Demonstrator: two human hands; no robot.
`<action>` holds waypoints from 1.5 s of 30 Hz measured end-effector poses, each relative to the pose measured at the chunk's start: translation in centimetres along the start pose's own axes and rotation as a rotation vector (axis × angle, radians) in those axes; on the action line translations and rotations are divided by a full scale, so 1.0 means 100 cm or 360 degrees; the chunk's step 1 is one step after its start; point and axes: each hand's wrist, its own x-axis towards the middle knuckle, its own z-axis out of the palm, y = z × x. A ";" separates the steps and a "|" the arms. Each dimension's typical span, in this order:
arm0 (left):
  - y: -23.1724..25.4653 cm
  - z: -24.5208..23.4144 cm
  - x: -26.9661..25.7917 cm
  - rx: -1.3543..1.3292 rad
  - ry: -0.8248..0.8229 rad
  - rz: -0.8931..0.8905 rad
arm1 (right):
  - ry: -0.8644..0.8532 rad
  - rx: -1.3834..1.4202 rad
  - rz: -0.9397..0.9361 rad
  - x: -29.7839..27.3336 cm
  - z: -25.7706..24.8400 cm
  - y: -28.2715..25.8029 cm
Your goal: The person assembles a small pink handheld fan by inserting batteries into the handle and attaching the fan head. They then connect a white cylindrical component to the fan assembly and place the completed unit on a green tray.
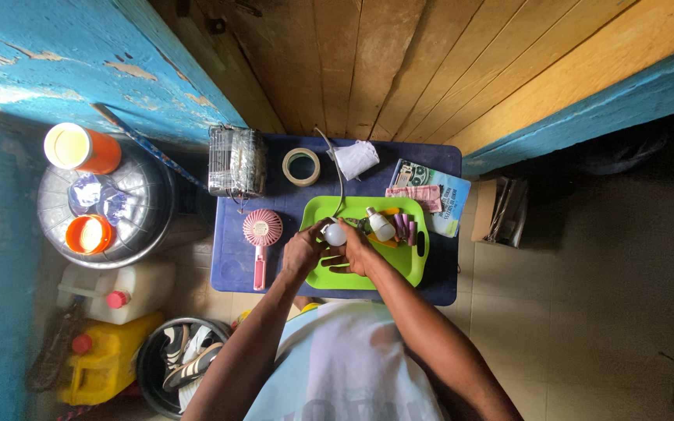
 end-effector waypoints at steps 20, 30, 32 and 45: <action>0.001 -0.002 -0.003 0.0112 0.0157 0.0100 | 0.0957 -0.1251 -0.0263 -0.014 0.034 -0.014; -0.002 -0.003 0.001 -0.0058 0.0113 0.0059 | 0.1092 -0.2101 -0.1210 -0.030 0.038 -0.002; -0.001 -0.003 0.003 -0.0021 0.0050 -0.0025 | 0.0995 -0.2132 -0.1346 -0.041 0.043 0.000; -0.004 0.000 0.005 -0.0076 0.0100 -0.0040 | 0.0584 -0.2302 -0.1952 -0.045 0.022 0.003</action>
